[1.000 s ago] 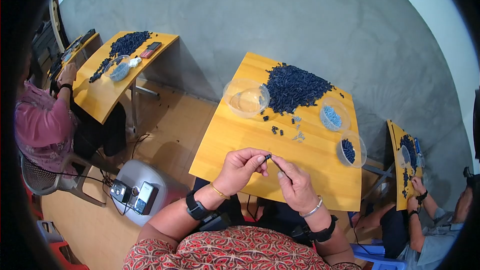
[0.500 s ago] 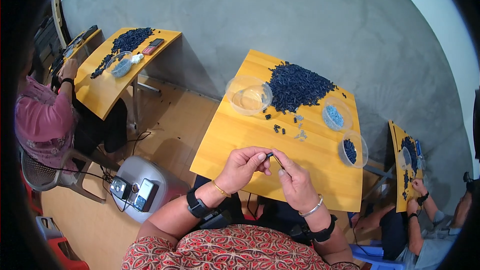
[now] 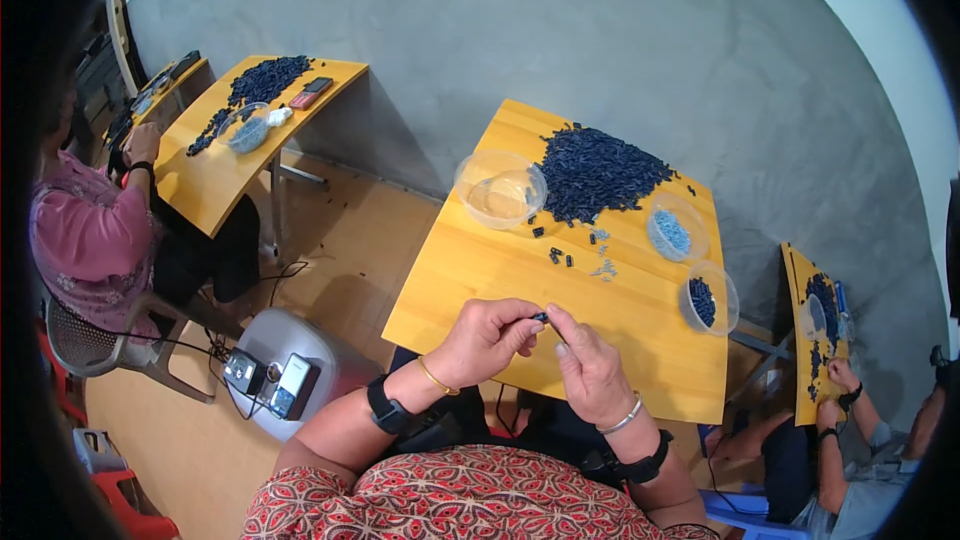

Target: Sorting small blue plastic components at a production table.

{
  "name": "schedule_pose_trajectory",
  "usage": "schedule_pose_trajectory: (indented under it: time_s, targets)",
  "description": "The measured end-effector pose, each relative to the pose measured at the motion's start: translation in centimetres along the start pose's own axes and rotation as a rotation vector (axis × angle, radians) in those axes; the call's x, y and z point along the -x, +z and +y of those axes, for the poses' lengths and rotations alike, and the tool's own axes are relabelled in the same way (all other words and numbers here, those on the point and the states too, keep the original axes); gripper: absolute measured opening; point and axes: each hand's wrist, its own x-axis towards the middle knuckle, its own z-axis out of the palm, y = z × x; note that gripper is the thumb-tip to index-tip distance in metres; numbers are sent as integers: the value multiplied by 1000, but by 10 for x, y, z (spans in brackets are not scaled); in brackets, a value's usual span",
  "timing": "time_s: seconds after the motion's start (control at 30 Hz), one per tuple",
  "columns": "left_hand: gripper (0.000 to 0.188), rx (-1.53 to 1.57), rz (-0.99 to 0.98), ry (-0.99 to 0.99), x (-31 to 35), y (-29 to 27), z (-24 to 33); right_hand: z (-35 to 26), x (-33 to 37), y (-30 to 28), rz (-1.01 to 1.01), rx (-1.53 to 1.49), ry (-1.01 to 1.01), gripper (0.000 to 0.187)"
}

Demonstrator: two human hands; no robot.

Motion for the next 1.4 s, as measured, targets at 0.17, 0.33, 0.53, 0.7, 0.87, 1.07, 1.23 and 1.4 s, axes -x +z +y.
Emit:
schedule_pose_trajectory:
  time_s: [0.17, 0.33, 0.53, 0.7, 0.87, 1.07, 1.23, 1.4]
  targets:
    - [11, -146, 57, 85, 1, 5, 3, 1, 0, -3, -20, -2, -26, 42]
    - [12, -392, 282, 370, 0, 11, 0, 0, 2, 7, 40, -5, -19, 41]
    - [13, -545, 343, 446, -2, 11, 1, 0, 0, 15, 104, -70, -11, 40]
    - [14, -623, 361, 499, -4, 11, -4, 1, 1, 17, 75, -106, 53, 40]
    - [14, -747, 327, 473, -9, 7, -21, 8, -2, 26, 74, -198, 177, 40]
    - [18, -627, 300, 427, -20, 13, -18, 9, -2, 26, 164, -202, 219, 39]
    - [18, 358, 16, 31, -10, 14, -14, 18, 3, 16, 369, -51, -56, 36]
    - [22, 466, -79, 6, -4, 2, -10, 19, 6, 12, 335, -3, -153, 35]
